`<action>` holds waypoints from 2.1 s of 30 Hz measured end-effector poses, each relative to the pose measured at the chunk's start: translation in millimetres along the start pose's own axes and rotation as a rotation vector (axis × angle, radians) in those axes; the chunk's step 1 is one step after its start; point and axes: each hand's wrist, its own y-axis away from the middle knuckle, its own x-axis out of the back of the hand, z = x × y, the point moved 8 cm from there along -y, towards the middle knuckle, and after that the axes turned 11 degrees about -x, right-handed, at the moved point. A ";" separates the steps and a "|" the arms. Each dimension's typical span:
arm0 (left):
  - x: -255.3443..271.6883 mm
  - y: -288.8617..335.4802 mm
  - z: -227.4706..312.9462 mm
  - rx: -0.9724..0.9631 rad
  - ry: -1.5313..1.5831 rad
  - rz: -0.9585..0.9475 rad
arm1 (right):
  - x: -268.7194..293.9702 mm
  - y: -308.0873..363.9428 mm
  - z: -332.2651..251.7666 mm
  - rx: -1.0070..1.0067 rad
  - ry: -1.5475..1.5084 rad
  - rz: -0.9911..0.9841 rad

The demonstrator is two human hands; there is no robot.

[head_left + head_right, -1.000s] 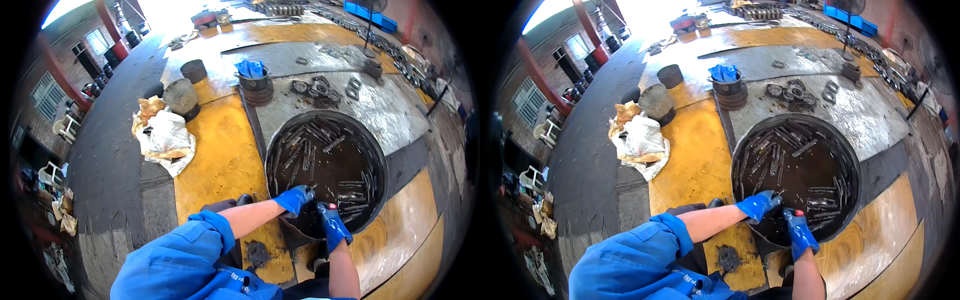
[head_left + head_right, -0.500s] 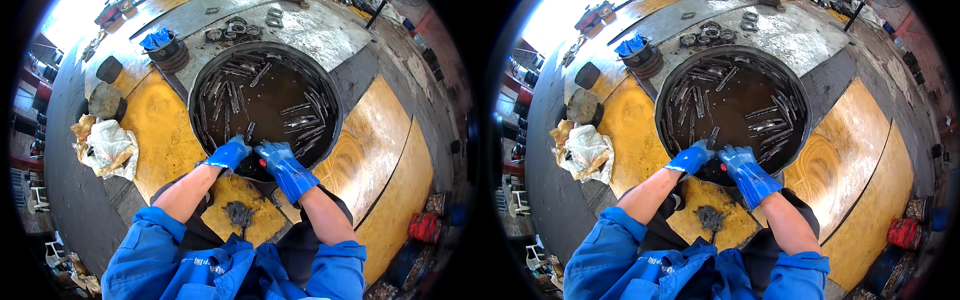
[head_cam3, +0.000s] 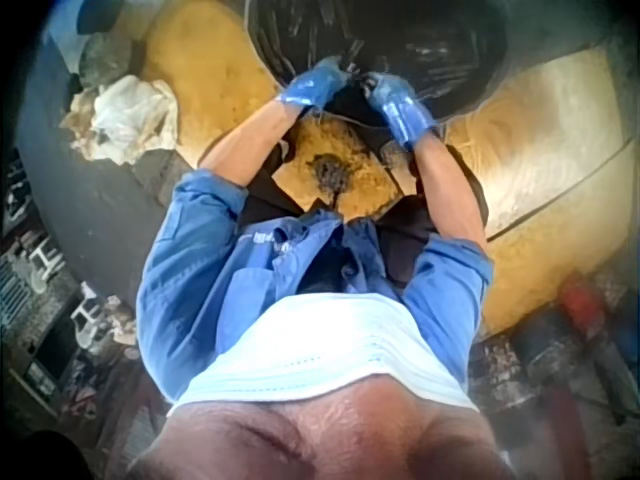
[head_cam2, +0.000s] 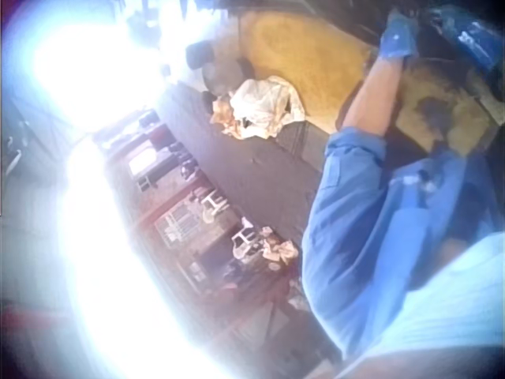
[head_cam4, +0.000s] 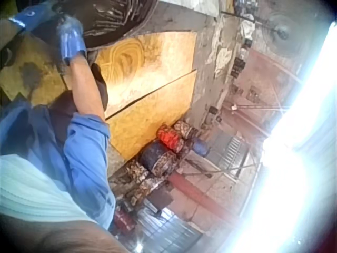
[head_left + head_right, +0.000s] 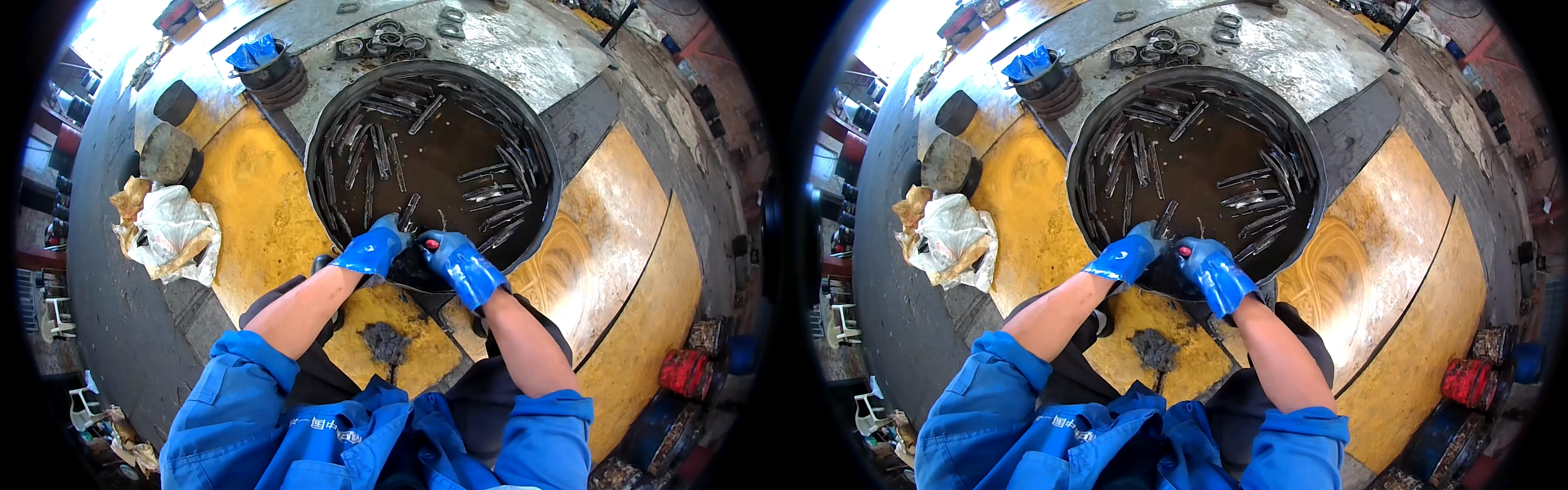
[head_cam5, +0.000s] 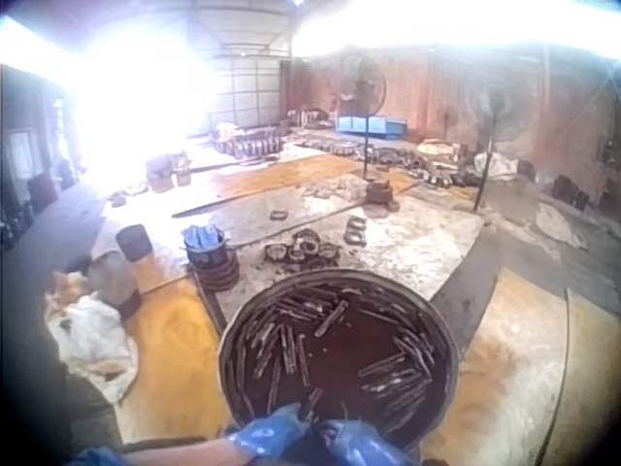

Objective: The person cleans various metal parts in a container of liquid using a brush and their hands.

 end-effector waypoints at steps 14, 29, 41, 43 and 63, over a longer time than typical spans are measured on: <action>41.9 46.7 88.5 -0.037 0.568 -0.165 | 92.2 -16.9 66.5 -0.156 -0.849 0.204; 71.2 11.8 97.9 -0.238 0.638 0.105 | 122.5 47.2 -25.4 0.511 -0.632 0.489; 102.0 7.5 88.5 -0.393 0.608 0.062 | 131.4 -26.1 79.4 -0.005 -1.108 0.203; 90.8 -13.4 64.0 -0.238 0.779 0.011 | 115.2 -33.8 96.0 -0.111 -1.264 0.067; 66.5 -36.5 51.0 -0.003 1.578 0.101 | 53.1 -1.6 38.7 -0.173 -1.303 0.206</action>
